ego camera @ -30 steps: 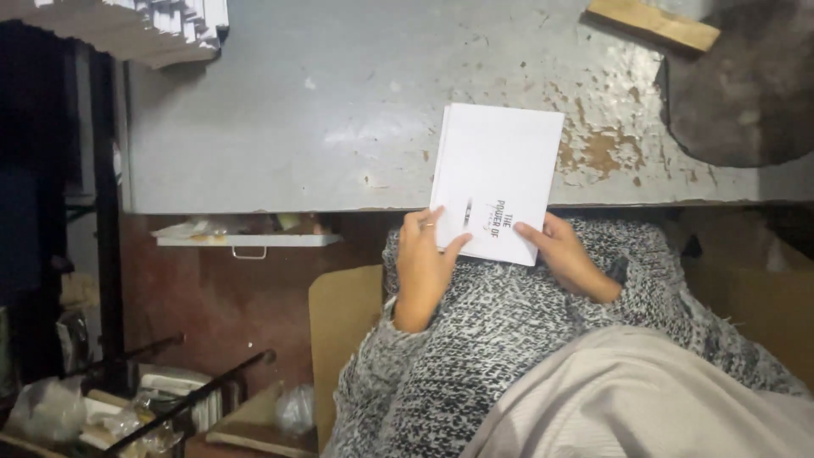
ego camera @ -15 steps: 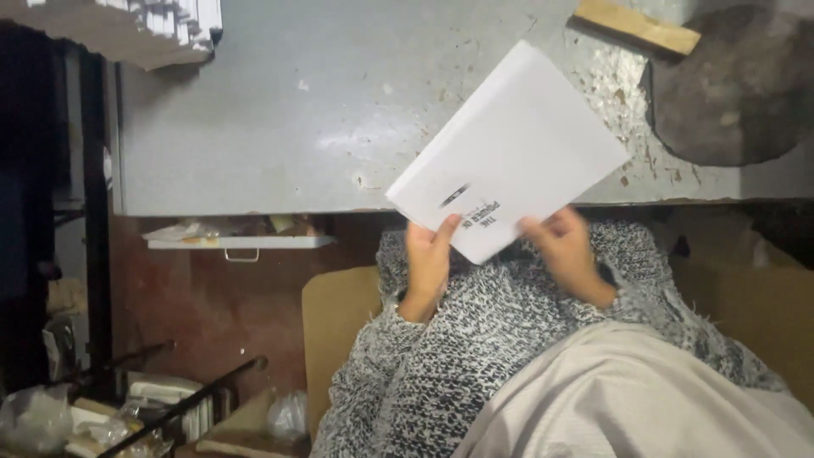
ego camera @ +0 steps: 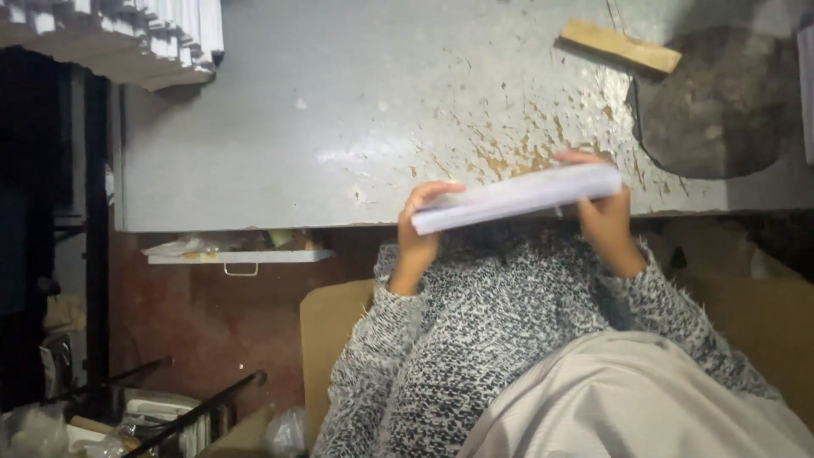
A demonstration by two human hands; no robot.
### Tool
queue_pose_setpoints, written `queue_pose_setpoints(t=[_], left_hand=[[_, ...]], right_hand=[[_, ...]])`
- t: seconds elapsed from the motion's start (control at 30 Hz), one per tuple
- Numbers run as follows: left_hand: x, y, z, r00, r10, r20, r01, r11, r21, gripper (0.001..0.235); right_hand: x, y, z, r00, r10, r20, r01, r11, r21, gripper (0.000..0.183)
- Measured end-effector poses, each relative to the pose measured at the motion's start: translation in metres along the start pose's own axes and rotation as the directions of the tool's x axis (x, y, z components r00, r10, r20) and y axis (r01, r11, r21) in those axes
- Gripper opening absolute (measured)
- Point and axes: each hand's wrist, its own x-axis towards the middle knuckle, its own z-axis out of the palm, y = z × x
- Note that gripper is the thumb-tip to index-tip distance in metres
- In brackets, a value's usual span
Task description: Folding printed paper sheets into booklets and stacking them on a table.
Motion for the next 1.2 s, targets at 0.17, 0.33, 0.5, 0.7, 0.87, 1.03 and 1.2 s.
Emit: queue_pose_setpoints(t=[0.17, 0.33, 0.5, 0.7, 0.87, 1.03, 1.2], left_hand=[[-0.002, 0.000, 0.001, 1.000, -0.023, -0.019, 0.022, 0.998, -0.058, 0.028], [0.003, -0.007, 0.003, 0.991, -0.121, -0.047, 0.118, 0.991, -0.065, 0.020], [0.006, -0.022, -0.008, 0.920, -0.378, -0.104, 0.392, 0.875, 0.285, 0.039], [-0.003, 0.026, -0.022, 0.826, -0.563, -0.017, 0.564, 0.825, 0.031, 0.066], [-0.028, 0.030, -0.054, 0.978, -0.201, -0.058, 0.209, 0.951, 0.228, 0.093], [-0.038, 0.044, -0.072, 0.967, 0.064, 0.245, -0.191, 0.819, 0.541, 0.120], [-0.028, 0.066, -0.051, 0.879, 0.425, 0.217, -0.476, 0.811, 0.341, 0.041]], right_hand=[[-0.001, 0.003, -0.007, 0.999, 0.017, 0.028, -0.017, 1.000, -0.009, 0.015], [0.005, 0.023, -0.012, 0.998, -0.036, 0.051, 0.041, 0.993, -0.113, 0.032], [0.005, 0.033, -0.013, 0.999, -0.015, 0.041, 0.031, 0.903, -0.429, 0.022], [0.045, -0.062, -0.006, 0.837, 0.460, 0.296, -0.519, 0.839, 0.162, 0.039], [0.059, -0.093, 0.011, 0.778, 0.535, 0.330, -0.606, 0.778, 0.167, 0.052], [0.065, -0.116, 0.016, 0.626, 0.702, 0.340, -0.737, 0.675, -0.037, 0.044], [0.061, -0.124, 0.022, 0.653, 0.655, 0.381, -0.697, 0.717, -0.038, 0.044]])
